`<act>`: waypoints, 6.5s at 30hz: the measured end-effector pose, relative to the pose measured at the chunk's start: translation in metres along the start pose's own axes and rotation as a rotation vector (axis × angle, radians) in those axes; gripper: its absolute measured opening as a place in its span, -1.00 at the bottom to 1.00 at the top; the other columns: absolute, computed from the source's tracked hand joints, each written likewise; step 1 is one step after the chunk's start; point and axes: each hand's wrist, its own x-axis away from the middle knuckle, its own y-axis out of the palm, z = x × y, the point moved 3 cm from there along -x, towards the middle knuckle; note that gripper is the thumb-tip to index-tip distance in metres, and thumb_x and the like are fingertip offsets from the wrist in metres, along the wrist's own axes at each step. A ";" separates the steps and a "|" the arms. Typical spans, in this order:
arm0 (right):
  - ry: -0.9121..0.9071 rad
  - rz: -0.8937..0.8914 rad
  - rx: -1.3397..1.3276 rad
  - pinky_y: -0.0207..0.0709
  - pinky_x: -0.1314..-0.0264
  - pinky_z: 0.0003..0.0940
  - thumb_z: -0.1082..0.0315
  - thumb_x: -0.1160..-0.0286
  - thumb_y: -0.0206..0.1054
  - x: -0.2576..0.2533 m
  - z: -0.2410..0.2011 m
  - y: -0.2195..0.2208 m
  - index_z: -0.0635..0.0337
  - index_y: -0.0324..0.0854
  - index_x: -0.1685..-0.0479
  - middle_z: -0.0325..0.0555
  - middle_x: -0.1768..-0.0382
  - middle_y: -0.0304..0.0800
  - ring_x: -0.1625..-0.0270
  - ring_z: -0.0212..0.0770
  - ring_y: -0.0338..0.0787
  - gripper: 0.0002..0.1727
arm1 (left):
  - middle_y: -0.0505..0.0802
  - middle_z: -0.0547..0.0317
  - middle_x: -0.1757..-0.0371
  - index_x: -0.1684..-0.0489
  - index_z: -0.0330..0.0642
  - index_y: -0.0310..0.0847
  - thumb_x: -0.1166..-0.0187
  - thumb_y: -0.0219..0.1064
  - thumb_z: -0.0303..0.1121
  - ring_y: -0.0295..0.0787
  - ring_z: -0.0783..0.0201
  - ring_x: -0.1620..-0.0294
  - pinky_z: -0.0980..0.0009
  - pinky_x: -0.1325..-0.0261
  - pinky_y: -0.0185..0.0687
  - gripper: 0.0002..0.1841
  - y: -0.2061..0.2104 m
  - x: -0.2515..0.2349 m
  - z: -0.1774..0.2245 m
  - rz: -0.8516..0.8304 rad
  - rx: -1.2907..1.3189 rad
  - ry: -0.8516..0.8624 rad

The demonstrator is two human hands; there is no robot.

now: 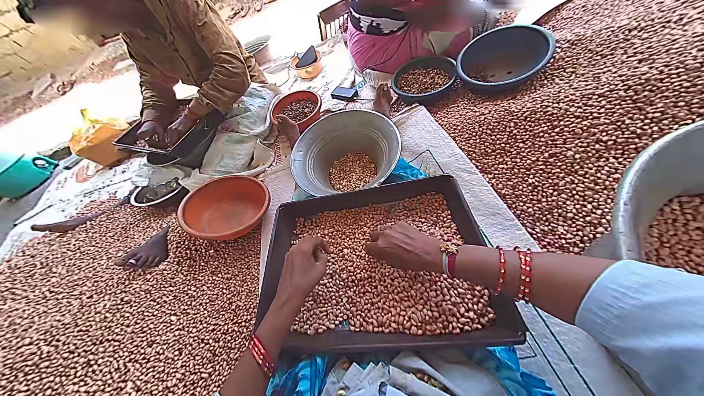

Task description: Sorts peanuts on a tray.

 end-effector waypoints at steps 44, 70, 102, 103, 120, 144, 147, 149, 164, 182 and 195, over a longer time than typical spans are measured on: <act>0.218 0.754 -0.013 0.66 0.32 0.02 0.33 -0.60 0.34 0.017 0.033 -0.105 0.09 0.71 -0.27 -0.03 0.18 0.81 0.29 0.00 0.83 -0.69 | 0.86 -0.16 0.11 -0.21 -0.30 0.73 -0.60 0.35 -0.36 0.83 -0.10 0.21 -0.12 0.09 0.73 -0.70 -0.040 -0.039 -0.003 0.406 -0.159 0.138; 0.378 -0.121 -0.016 0.51 -0.23 0.32 0.23 -0.76 0.23 0.015 0.052 -0.070 0.24 0.65 -0.36 0.27 -0.18 0.77 -0.30 0.30 0.73 -0.63 | 0.83 -0.25 -0.05 -0.53 -0.22 0.52 -0.76 0.25 -0.21 0.81 -0.25 -0.03 -0.29 -0.14 0.61 -0.55 -0.042 -0.042 -0.023 0.175 -0.208 -0.123; -0.039 0.217 -1.032 0.71 -0.19 -0.53 0.49 -0.72 0.19 0.024 -0.028 -0.093 0.29 0.59 -0.41 -0.11 -0.17 0.83 -0.08 -0.46 0.84 -0.65 | 0.85 0.01 0.10 0.00 -0.27 0.76 -0.65 0.22 -0.38 0.82 0.33 0.16 0.47 0.03 0.76 -0.78 -0.021 0.005 0.032 0.536 0.079 0.409; 0.005 0.223 -0.778 0.68 -0.10 -0.54 0.41 -0.75 0.21 0.027 -0.023 -0.095 0.20 0.69 -0.30 -0.17 -0.07 0.87 0.01 -0.49 0.83 -0.71 | 0.86 0.03 0.13 0.06 -0.24 0.81 -0.60 0.30 -0.37 0.85 0.28 0.22 0.40 0.11 0.81 -0.81 -0.014 0.011 0.022 0.399 0.066 0.371; 0.085 -0.211 -0.052 0.54 0.13 0.25 0.36 -0.67 0.26 0.016 -0.022 -0.041 0.33 0.74 0.15 0.21 0.28 0.77 0.12 0.28 0.79 -0.79 | 0.87 -0.08 -0.11 -0.08 -0.14 0.84 -0.70 0.26 -0.34 0.80 -0.14 -0.22 -0.07 -0.13 0.72 -0.76 0.046 0.007 0.024 -0.170 -0.307 0.192; 0.344 0.220 -0.156 0.62 -0.08 0.18 0.26 -0.72 0.26 0.032 0.028 -0.088 0.09 0.74 -0.24 0.02 0.08 0.88 0.04 0.05 0.85 -0.72 | 0.83 -0.33 -0.19 -0.66 -0.15 0.41 -0.87 0.03 -0.05 0.75 -0.35 -0.30 -0.30 -0.35 0.54 -0.48 -0.020 0.056 -0.030 -0.447 -0.269 -0.448; 0.285 0.080 -0.108 0.60 -0.02 0.28 0.26 -0.72 0.22 0.022 0.018 -0.074 0.15 0.73 -0.26 0.14 0.07 0.87 0.03 0.21 0.85 -0.69 | 0.71 -0.24 -0.45 -0.80 -0.16 0.23 -0.83 0.12 -0.16 0.73 -0.22 -0.37 -0.17 -0.44 0.55 -0.42 0.011 0.076 -0.008 -0.504 -0.097 -0.260; 0.249 -0.005 -0.089 0.59 0.01 0.31 0.25 -0.73 0.24 0.018 0.015 -0.065 0.16 0.73 -0.23 0.17 0.09 0.87 0.04 0.26 0.84 -0.70 | 0.83 -0.06 -0.31 -0.59 -0.08 0.55 -0.74 0.26 -0.19 0.84 -0.01 -0.18 -0.03 -0.31 0.68 -0.53 0.012 0.079 -0.003 -0.331 0.150 -0.074; -0.039 -0.660 -0.114 0.60 -0.17 0.30 0.56 -0.52 0.32 0.025 -0.077 -0.020 0.20 0.66 -0.36 0.26 -0.25 0.73 -0.24 0.32 0.76 -0.59 | 0.84 -0.12 -0.24 -0.20 -0.20 0.79 -0.72 0.21 -0.43 0.76 -0.19 -0.29 -0.10 -0.17 0.67 -0.73 -0.002 0.036 -0.049 -0.146 -0.436 -0.258; -0.157 -0.199 -0.073 0.53 0.38 0.16 0.34 -0.66 0.27 0.000 -0.037 -0.012 0.26 0.74 0.28 0.11 0.39 0.78 0.34 0.18 0.80 -0.78 | 0.89 -0.11 0.05 -0.03 -0.28 0.76 -0.54 0.33 -0.43 0.87 -0.06 0.05 -0.10 -0.07 0.70 -0.78 -0.011 0.029 -0.052 -0.040 0.056 -0.219; -0.167 -0.075 -0.074 0.52 0.41 0.07 0.40 -0.59 0.30 0.002 -0.027 -0.030 0.27 0.72 0.31 0.09 0.39 0.76 0.37 0.13 0.78 -0.84 | 0.85 -0.05 0.28 0.20 -0.18 0.88 -0.39 0.51 -0.44 0.88 -0.03 0.28 0.02 0.19 0.81 -0.89 0.056 0.040 0.011 -0.038 0.056 0.250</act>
